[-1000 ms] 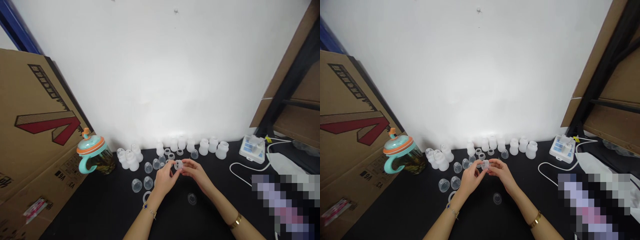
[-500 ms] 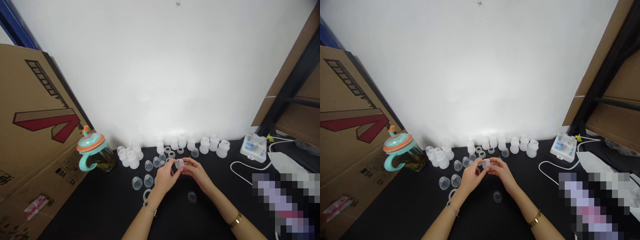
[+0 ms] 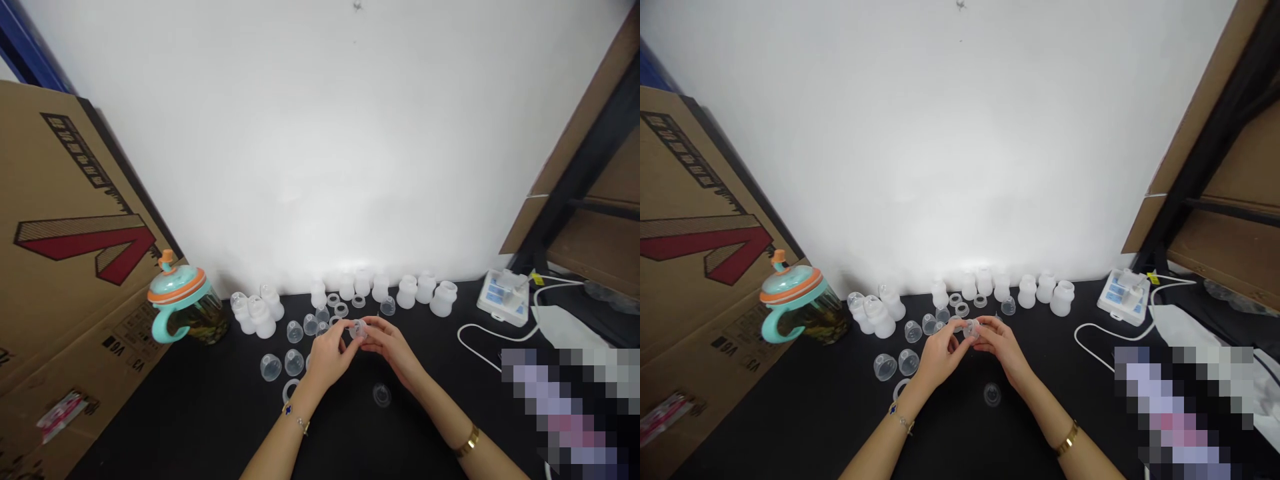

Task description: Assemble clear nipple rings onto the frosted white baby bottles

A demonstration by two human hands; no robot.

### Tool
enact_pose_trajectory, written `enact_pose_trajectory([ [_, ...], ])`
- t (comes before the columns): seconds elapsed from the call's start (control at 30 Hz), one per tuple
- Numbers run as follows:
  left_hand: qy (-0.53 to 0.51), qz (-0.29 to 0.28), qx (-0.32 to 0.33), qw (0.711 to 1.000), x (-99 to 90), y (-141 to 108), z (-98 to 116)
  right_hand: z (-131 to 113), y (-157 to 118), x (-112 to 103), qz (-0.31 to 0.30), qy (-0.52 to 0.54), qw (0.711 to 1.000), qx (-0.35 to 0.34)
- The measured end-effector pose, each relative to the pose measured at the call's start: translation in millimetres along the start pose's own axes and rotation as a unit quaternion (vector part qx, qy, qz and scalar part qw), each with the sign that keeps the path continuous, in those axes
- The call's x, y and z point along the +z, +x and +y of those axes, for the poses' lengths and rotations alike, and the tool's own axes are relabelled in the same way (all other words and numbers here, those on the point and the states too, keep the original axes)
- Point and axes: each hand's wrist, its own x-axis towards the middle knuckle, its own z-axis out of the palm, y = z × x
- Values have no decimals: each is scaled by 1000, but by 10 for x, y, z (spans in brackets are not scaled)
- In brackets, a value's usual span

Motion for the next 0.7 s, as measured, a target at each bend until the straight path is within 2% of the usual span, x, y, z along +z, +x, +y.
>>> enact_pose_trajectory([
  [0.17,-35,6,4,999,-10,9,-10,-4,5,-12,0,14,1000,8],
  [0.4,-11,9,21,1000,-14,4,-6,-31,-28,14,-9,9,1000,4],
  [0.7,-43,10,12,999,-21,5,-19,13,-19,5,-52,-42,997,-26],
])
